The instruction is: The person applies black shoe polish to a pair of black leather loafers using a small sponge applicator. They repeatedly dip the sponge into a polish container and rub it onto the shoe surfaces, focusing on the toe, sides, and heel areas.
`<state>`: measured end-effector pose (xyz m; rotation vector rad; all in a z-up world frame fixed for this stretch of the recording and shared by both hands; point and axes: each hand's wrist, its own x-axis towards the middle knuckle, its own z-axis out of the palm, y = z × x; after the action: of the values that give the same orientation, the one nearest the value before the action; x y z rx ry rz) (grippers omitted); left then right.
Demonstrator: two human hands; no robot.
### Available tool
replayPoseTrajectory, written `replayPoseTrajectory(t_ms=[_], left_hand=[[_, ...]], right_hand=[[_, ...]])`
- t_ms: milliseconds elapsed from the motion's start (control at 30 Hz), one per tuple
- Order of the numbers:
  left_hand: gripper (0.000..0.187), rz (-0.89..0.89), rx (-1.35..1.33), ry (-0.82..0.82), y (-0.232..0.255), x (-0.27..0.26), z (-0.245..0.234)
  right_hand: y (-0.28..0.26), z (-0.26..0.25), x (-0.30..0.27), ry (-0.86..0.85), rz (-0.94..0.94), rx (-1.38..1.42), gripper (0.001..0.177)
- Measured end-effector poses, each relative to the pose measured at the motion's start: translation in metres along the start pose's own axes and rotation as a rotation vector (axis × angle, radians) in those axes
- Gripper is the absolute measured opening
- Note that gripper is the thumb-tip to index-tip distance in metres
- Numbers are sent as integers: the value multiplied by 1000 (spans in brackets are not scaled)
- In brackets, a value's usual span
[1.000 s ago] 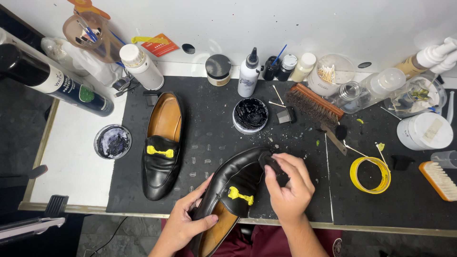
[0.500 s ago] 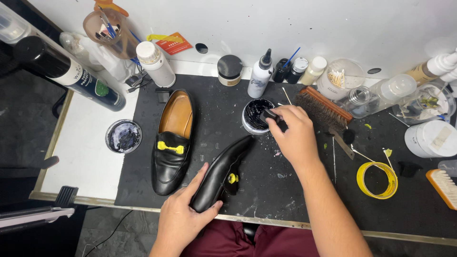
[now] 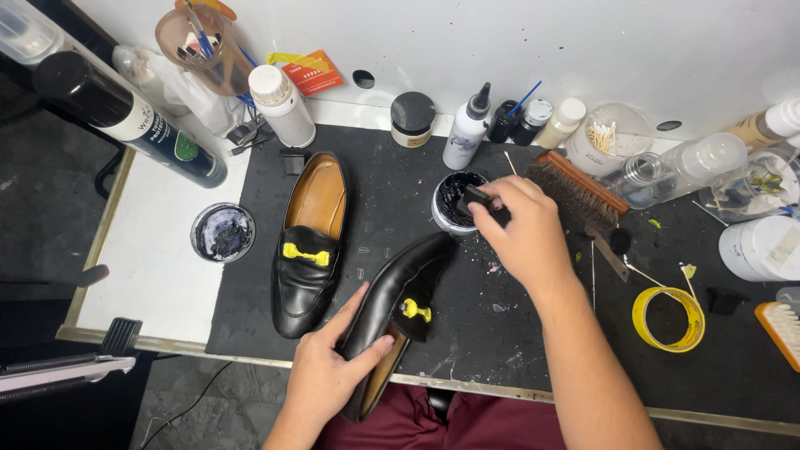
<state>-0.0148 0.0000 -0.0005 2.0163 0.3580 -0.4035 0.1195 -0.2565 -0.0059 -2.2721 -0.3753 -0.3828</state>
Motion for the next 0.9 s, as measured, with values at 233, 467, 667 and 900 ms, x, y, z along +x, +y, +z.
replayPoseTrajectory(t_ms=[233,467,667,900], left_hand=[[73,75,-307,-145,-10,0,8],[82,-28,-152,-132,-4,-5,9],[76,88,-189,-109,-2,-6,11],[78,91,-133,-104,2,-4,12]], right_hand=[[-41,22,-80,140,-11,273,25],[-52,34,-97,286,-80,96,24],[-56,34,-97,280,-123,90,24],[-50,32,-99,239,-161,169,26]])
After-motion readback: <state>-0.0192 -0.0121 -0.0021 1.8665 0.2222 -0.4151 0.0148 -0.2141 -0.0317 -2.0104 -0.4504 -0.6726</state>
